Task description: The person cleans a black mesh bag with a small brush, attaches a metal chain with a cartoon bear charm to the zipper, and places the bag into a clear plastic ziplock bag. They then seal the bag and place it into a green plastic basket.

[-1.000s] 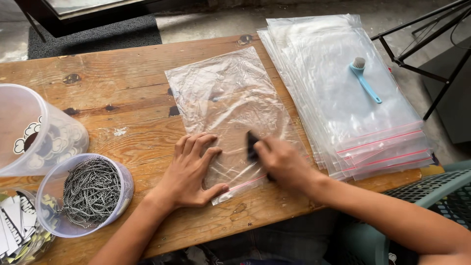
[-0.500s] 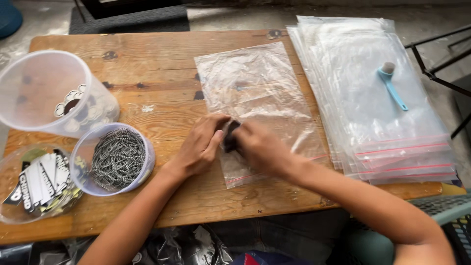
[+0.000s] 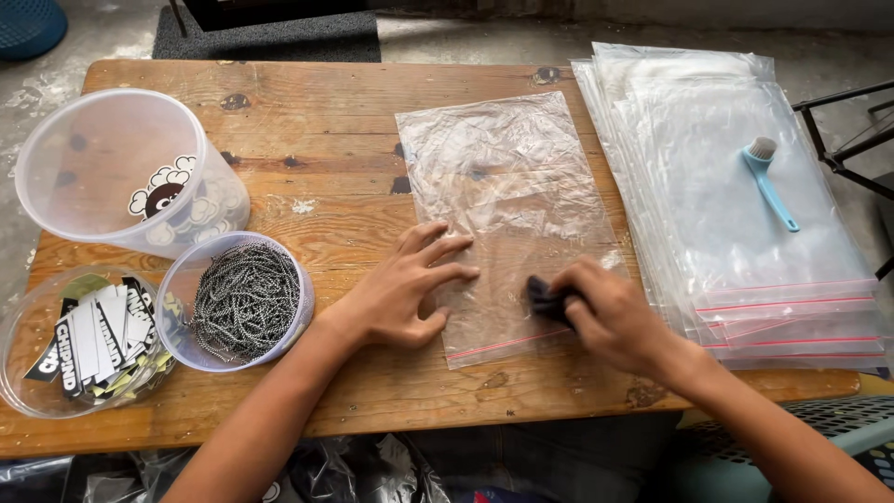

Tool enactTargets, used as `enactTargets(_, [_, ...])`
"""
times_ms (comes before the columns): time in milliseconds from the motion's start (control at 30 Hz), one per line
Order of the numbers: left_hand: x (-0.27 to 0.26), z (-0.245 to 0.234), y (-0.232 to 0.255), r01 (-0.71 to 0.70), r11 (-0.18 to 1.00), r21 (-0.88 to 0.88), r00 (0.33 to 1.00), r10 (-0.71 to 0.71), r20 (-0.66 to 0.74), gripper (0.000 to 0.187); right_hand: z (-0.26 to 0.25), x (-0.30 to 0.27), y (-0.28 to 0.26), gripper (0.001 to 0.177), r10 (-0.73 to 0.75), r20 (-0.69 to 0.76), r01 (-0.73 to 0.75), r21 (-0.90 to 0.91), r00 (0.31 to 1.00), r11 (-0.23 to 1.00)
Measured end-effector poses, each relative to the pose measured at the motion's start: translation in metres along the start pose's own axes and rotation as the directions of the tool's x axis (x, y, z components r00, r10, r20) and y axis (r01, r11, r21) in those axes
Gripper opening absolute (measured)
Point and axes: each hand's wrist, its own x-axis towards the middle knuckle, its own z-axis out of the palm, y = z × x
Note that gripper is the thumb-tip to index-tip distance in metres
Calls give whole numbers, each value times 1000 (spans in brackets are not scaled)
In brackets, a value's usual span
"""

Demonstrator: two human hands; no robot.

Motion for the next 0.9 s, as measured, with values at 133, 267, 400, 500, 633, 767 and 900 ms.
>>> enactTargets(133, [7, 9, 0, -76, 992, 98, 991, 86, -99, 19, -29, -6, 13, 21, 158, -97, -153, 55, 983, 987])
enactTargets(267, [17, 6, 16, -118, 979, -169, 981, 88, -173, 6, -61, -10, 26, 17, 388, -224, -292, 364, 894, 884])
enactTargets(400, [22, 0, 30, 63, 664, -745, 941, -288, -177, 6, -89, -10, 65, 20, 518, -369, -175, 661, 771, 730])
enactTargets(500, [36, -25, 47, -154, 227, -962, 916, -333, -225, 12, -110, 2, 34, 20, 608, -355, -135, 779, 710, 613])
enactTargets(633, [54, -59, 48, -76, 10, -997, 773, -631, -65, 27, -100, -3, 74, 19, 590, -255, -65, 882, 766, 466])
enactTargets(767, [75, -66, 34, -17, -39, -999, 622, -782, 19, 15, -97, 0, 72, 16, 635, -198, -151, 880, 746, 450])
enactTargets(900, [85, -46, 7, 84, -123, -989, 451, -880, 148, 20, -98, 4, 63, 12, 702, -388, -214, 767, 597, 605])
